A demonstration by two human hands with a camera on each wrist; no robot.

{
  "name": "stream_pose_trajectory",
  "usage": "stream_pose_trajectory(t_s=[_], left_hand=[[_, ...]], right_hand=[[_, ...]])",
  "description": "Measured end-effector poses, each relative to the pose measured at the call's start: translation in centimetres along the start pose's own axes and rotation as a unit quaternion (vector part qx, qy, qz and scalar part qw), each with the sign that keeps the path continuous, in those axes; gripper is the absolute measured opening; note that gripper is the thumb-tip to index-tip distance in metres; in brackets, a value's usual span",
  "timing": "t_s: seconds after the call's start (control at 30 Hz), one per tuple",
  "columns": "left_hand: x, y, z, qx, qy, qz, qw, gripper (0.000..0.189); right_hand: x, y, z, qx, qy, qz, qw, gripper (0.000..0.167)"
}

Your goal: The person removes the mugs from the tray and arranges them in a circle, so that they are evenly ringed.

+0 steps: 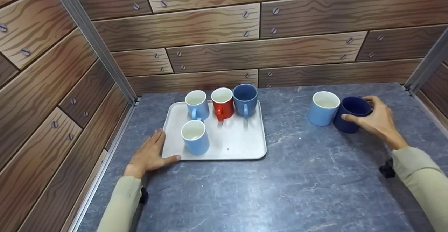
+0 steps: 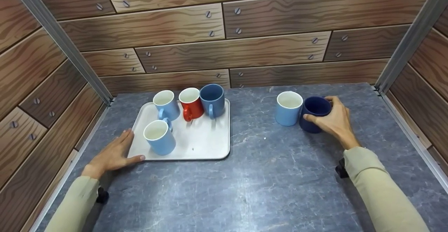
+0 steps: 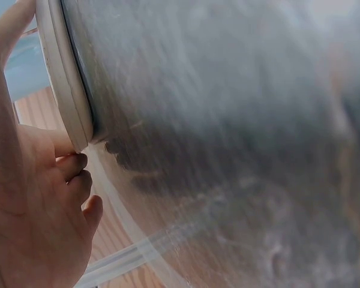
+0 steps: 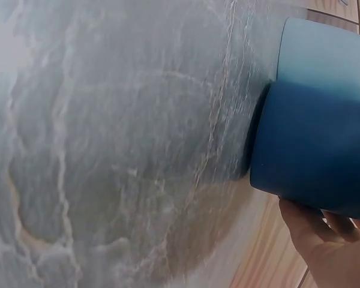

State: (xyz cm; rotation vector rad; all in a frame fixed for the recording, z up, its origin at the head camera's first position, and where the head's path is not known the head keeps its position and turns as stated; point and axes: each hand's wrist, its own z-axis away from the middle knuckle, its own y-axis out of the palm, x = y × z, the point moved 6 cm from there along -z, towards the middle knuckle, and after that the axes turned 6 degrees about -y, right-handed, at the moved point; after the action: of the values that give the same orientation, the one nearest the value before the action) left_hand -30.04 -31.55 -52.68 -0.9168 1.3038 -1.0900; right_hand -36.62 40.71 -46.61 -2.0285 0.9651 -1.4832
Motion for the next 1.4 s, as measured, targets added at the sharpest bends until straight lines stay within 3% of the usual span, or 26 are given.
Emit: stream_pose_trajectory(t_s=[0.6,0.93,1.07,1.2,1.4], left_hand=[[-0.2,-0.1,0.0,-0.003,0.003,-0.003,1.0,0.127],[0.0,0.0,0.0,-0.002,-0.002,-0.004,1.0,0.128],[0.0,0.0,0.1,-0.001,-0.004,-0.002,1.0,0.128],[0.0,0.0,0.2,0.0,-0.006,0.001,1.0,0.129],[-0.1,0.0,0.0,-0.002,-0.003,0.001,1.0,0.128]], right_hand=[[-0.3,0.5,0.5,-0.005,0.034,-0.008,0.9994,0.1],[0.3,0.5,0.8,0.009,0.023,-0.002,0.9997,0.105],[1.5,-0.3,0.8,0.011,0.017,0.02,0.9996,0.109],[3.7,-1.3,0.6,-0.014,0.0,0.037,0.9992,0.108],[8.2,-1.2,0.4,-0.035,-0.062,0.024,0.9972,0.098]])
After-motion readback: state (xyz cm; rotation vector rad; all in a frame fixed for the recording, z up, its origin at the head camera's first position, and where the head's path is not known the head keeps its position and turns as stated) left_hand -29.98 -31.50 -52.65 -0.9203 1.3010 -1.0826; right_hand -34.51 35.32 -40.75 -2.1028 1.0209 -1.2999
